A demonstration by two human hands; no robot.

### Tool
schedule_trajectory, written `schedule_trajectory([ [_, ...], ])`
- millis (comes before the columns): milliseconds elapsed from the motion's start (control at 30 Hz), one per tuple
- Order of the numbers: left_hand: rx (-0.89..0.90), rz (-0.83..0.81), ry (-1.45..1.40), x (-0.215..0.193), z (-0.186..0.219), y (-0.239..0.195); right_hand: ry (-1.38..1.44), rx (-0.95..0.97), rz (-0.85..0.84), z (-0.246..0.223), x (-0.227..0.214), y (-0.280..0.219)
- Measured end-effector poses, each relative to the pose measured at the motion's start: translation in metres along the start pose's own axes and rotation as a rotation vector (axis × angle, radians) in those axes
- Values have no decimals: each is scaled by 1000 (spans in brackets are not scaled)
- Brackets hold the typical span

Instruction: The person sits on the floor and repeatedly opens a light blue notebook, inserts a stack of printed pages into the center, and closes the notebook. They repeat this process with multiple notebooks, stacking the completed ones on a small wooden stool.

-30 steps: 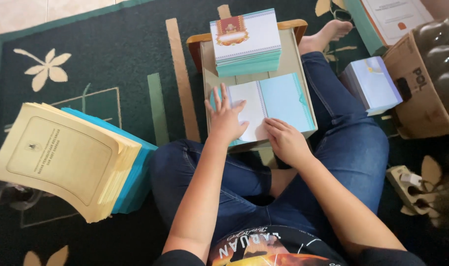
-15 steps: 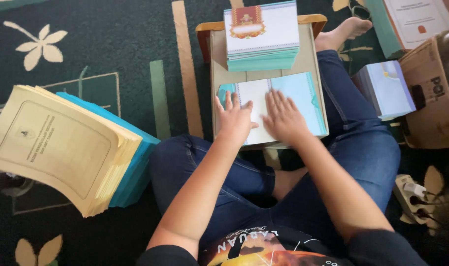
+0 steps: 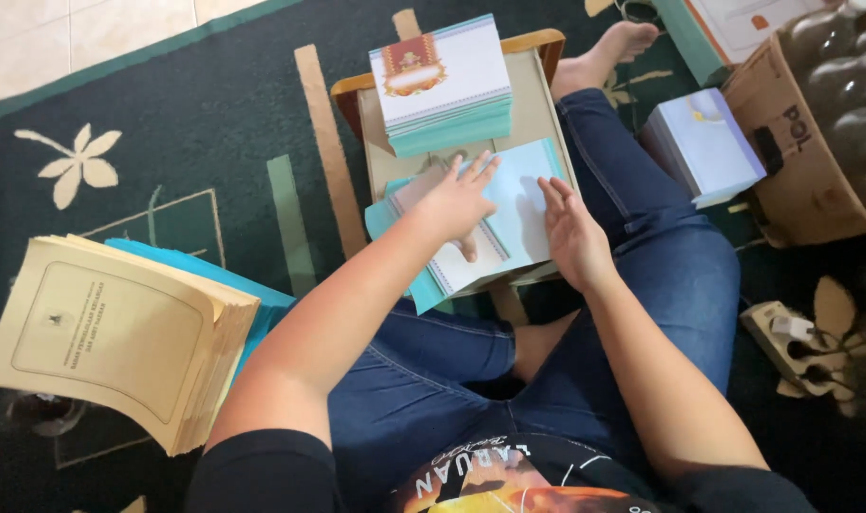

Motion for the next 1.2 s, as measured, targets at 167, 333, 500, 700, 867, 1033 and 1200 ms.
schedule_trajectory([
  [167,-124,322,-241,39,-43,-11,-5,-17,-45,-2,-2,4],
  [333,-619,876,-1080,16,-65,-106,-170,-3,13,6,6,-4],
  [500,-960,1092,-900,55,-36,-117,-1023,-146,18,21,24,3],
  [700,-583,726,-440,93,-15,-48,-1264,-225,-144,27,59,-10],
  [867,-565,623,-449,65,-7,-69,-1626,-282,-448,26,83,-24],
  [1033,-518,540,-426,73,-5,-59,-1925,-351,-568,55,79,29],
  [1200,-532,569,-405,82,-6,-52,-2010,-375,-634,78,78,76],
])
Point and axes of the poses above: each hand's wrist, its own y-axis towards the middle knuckle, its own x-axis out of the palm, z = x × y, the point moved 8 cm from there along y, towards the middle knuckle, and after that the axes turned 9 degrees about y, right-handed, at the moved point
